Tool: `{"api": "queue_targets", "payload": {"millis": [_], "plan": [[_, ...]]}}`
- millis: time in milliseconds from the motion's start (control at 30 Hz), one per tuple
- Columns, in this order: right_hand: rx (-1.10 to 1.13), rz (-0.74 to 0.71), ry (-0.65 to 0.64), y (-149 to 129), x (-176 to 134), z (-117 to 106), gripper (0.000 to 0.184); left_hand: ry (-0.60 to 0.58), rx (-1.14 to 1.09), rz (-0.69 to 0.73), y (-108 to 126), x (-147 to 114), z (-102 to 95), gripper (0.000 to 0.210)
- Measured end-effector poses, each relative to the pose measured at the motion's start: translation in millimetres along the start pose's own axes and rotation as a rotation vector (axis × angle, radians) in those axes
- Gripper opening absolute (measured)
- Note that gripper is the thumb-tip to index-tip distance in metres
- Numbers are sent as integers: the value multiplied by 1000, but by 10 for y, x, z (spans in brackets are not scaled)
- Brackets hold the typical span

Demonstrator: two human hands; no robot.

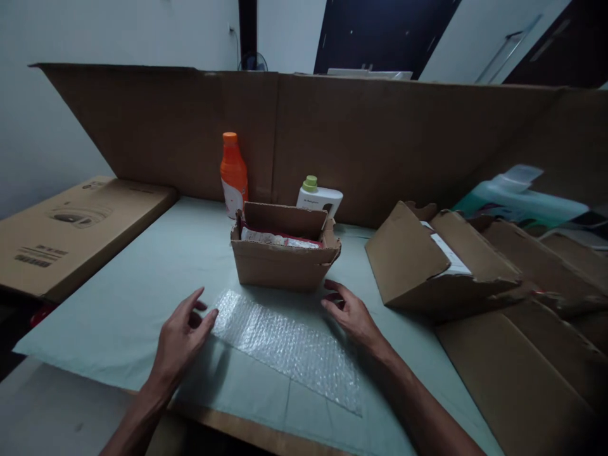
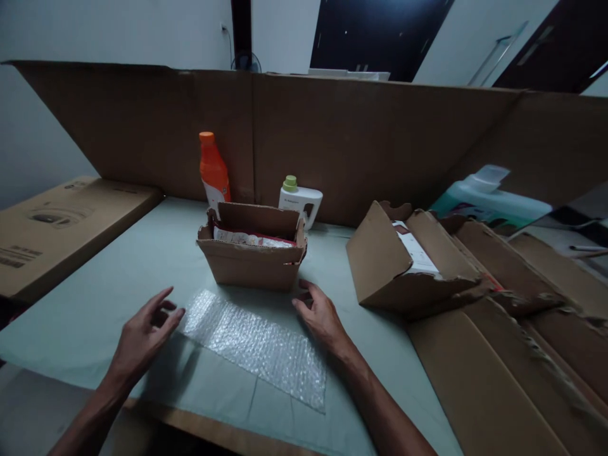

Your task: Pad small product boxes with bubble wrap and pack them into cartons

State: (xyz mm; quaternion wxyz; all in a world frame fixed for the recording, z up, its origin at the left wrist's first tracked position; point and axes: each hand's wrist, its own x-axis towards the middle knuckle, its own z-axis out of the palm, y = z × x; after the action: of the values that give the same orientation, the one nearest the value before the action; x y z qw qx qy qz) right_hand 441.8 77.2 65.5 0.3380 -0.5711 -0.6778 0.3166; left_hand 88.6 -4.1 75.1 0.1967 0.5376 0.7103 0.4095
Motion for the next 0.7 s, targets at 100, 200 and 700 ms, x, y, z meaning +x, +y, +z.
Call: {"api": "queue_targets", "payload": {"millis": [100, 200, 700], "plan": [[-25, 2, -24, -37, 165, 90, 50, -64, -70, 86, 221, 414, 264, 68], [-134, 54, 11, -70, 375, 156, 41, -160, -78, 117, 356, 778, 589, 54], [-176, -27, -24, 201, 353, -237, 40, -178, 69, 189, 28, 971, 595, 66]]}}
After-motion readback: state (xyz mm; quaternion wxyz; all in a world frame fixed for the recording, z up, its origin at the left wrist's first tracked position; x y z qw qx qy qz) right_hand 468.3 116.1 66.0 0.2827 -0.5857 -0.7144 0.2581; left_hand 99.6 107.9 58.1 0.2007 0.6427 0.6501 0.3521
